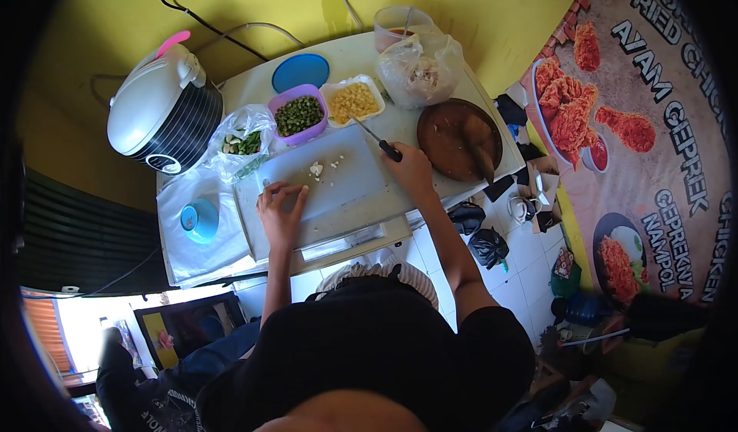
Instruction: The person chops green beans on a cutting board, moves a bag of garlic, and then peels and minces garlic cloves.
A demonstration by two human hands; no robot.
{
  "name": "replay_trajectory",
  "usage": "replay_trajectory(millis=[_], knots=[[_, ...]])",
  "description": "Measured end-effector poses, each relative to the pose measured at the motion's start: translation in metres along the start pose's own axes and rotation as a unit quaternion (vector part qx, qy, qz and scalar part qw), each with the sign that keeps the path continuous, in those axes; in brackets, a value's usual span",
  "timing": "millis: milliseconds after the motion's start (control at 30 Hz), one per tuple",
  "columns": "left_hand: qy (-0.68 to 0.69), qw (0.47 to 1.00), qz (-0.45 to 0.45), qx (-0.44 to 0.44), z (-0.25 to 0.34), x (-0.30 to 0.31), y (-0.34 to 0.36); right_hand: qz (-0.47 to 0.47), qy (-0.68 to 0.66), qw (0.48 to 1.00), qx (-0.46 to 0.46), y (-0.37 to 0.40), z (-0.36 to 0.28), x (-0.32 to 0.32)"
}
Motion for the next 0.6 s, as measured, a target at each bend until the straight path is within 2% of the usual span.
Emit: replay_trajectory(millis=[200, 367, 400, 467, 600], knots=[[0.002, 1.0, -0.009, 0.007, 0.001, 0.002, 0.0, -0.033, -0.116, 0.993, 0.014, 0.012, -0.015, -0.011], [-0.007, 1.0, 0.009, -0.006, -0.003, 0.001, 0.003, -0.092, -0.202, 0.97, 0.102, 0.01, -0.041, -0.044], [-0.001, 1.0, 0.002, -0.001, -0.001, 0.002, 0.003, -0.102, -0.202, 0.969, 0.103, 0.008, -0.042, -0.046], [0.007, 1.0, -0.006, 0.009, 0.001, 0.004, 0.001, -0.165, -0.071, 0.98, 0.084, 0.003, -0.043, -0.05], [0.002, 1.0, 0.002, 0.015, 0.001, 0.005, 0.001, -0.129, -0.148, 0.969, 0.148, 0.008, -0.05, -0.048]])
Point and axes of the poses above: each hand's wrist, its own y-axis away from the middle knuckle, its own x-axis out of the back of the hand, z = x × y, the point moved 2 cm from there along -y, towards the middle knuckle, and after that the axes turned 1 degree about -x, right-handed, at the moved point
